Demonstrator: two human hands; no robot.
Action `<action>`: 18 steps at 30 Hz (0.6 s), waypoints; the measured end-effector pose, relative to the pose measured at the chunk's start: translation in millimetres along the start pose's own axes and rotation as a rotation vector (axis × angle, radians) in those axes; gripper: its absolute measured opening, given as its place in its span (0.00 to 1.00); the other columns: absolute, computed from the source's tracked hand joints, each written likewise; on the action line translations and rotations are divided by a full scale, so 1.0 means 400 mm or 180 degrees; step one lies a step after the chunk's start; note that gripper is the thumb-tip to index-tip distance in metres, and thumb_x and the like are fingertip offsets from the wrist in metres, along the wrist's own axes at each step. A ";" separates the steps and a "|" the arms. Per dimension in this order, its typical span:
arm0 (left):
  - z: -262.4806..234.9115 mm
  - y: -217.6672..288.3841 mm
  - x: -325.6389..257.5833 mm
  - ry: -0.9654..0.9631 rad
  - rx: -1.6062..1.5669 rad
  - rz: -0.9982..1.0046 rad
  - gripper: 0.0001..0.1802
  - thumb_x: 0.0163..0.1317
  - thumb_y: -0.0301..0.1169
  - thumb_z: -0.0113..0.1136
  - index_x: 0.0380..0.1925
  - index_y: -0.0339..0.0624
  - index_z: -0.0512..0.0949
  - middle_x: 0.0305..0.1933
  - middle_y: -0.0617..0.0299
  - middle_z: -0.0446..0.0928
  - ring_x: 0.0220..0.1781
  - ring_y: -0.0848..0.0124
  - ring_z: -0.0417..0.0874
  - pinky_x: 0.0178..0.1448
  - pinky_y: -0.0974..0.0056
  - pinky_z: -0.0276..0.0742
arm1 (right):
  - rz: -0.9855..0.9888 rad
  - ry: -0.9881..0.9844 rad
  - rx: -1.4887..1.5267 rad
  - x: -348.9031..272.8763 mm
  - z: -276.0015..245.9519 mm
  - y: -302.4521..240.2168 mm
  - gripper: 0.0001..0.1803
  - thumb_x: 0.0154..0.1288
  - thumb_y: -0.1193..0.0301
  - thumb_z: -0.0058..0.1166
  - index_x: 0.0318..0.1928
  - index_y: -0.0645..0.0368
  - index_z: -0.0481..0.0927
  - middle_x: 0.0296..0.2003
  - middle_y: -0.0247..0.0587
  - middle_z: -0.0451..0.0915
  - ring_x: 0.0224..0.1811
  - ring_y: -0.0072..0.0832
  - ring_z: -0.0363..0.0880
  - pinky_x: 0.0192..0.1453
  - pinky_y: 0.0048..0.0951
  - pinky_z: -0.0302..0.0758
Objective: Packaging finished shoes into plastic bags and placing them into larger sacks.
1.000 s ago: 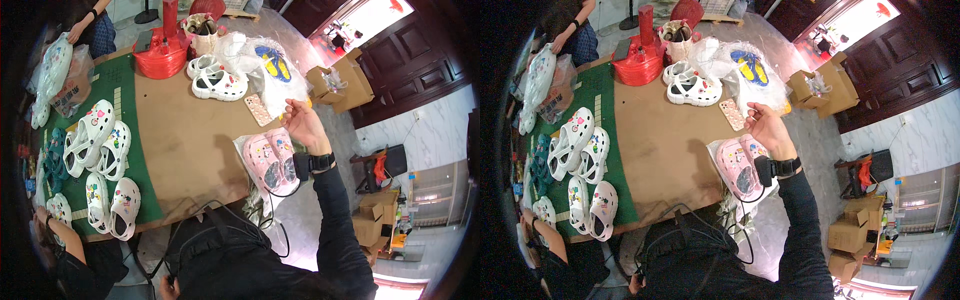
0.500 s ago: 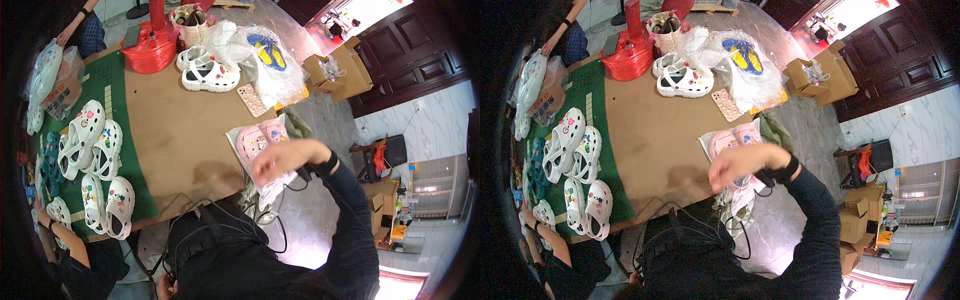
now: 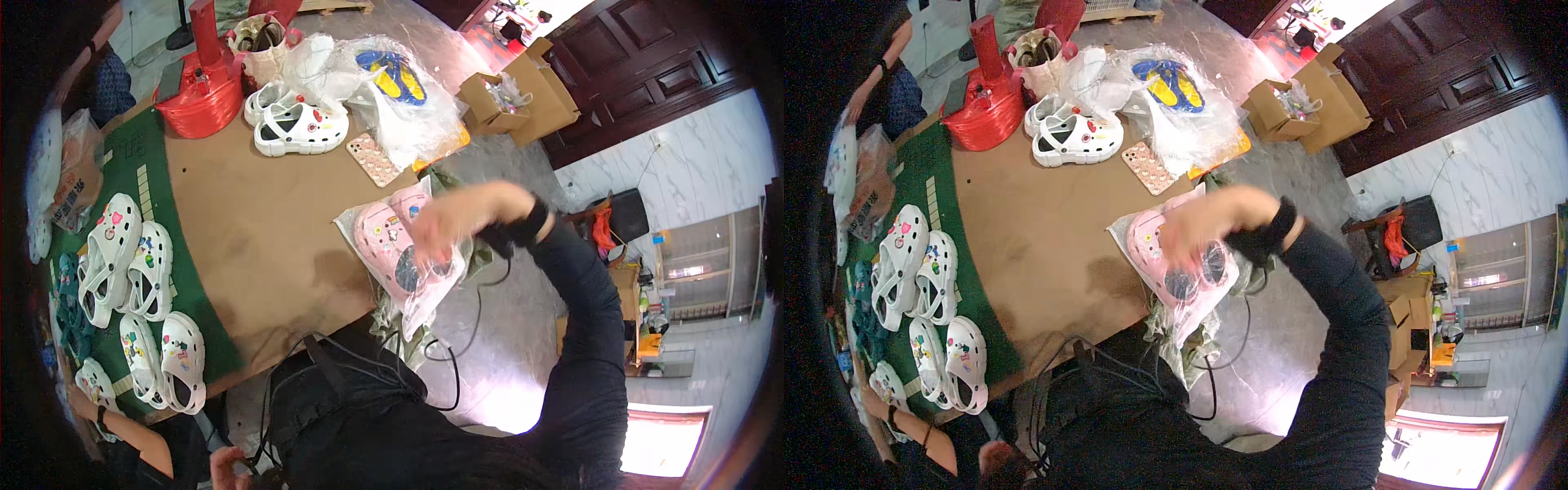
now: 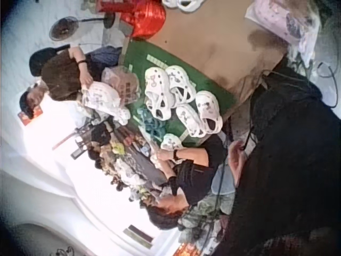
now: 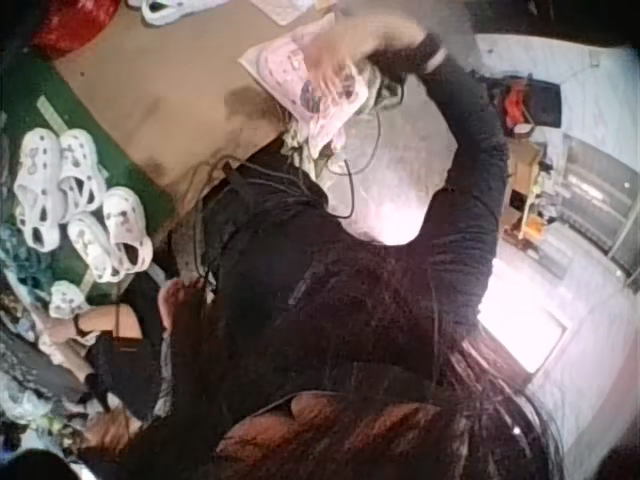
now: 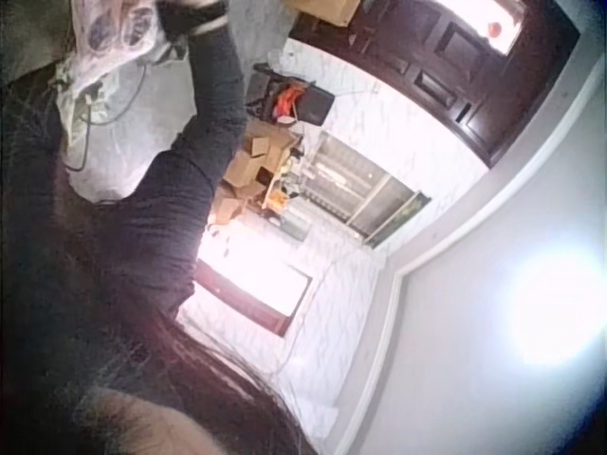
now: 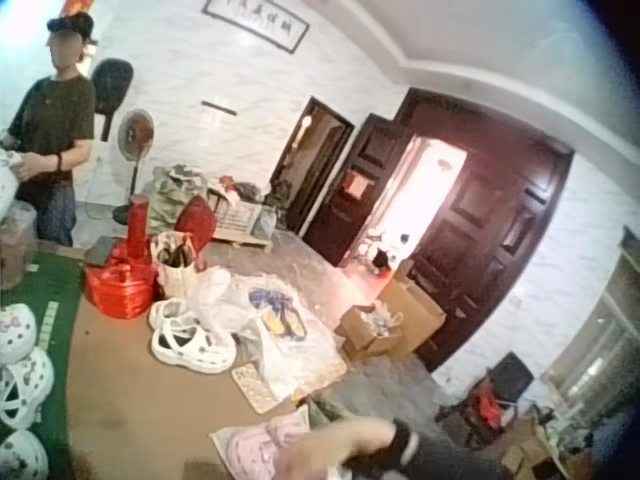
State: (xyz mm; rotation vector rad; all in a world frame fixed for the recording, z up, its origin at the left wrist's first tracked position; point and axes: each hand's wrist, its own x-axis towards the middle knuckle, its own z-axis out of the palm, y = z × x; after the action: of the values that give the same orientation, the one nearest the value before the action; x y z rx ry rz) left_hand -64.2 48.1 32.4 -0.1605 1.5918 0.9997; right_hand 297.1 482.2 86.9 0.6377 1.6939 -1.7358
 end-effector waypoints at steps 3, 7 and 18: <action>0.187 0.185 -0.122 -0.1022 0.1608 0.1555 0.07 0.62 0.32 0.49 0.36 0.40 0.71 0.35 0.59 0.72 0.33 0.73 0.73 0.40 0.71 0.70 | -0.0318 0.1556 -0.1082 -0.117 -0.123 -0.231 0.16 0.65 0.63 0.41 0.38 0.63 0.75 0.31 0.37 0.78 0.33 0.23 0.75 0.39 0.25 0.73; 0.337 0.286 -0.043 -0.2391 0.3204 0.2413 0.14 0.59 0.35 0.51 0.40 0.35 0.75 0.39 0.51 0.76 0.42 0.58 0.76 0.46 0.62 0.70 | -0.1219 0.2803 -0.0724 -0.202 -0.216 -0.433 0.16 0.65 0.59 0.42 0.37 0.59 0.74 0.27 0.36 0.78 0.30 0.23 0.76 0.39 0.24 0.72; 0.637 0.165 0.018 -0.4732 0.5022 0.2718 0.20 0.57 0.50 0.52 0.41 0.49 0.78 0.45 0.61 0.75 0.51 0.59 0.70 0.56 0.56 0.60 | -0.1226 0.3262 -0.0233 -0.341 -0.278 -0.696 0.14 0.67 0.63 0.40 0.38 0.61 0.72 0.32 0.42 0.79 0.38 0.31 0.77 0.45 0.31 0.74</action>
State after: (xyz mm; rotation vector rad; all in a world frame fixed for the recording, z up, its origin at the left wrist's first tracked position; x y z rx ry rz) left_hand 83.4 261.9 73.9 1.9560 0.5143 -0.0418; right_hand 181.6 601.2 371.2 1.3953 2.6866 -1.6760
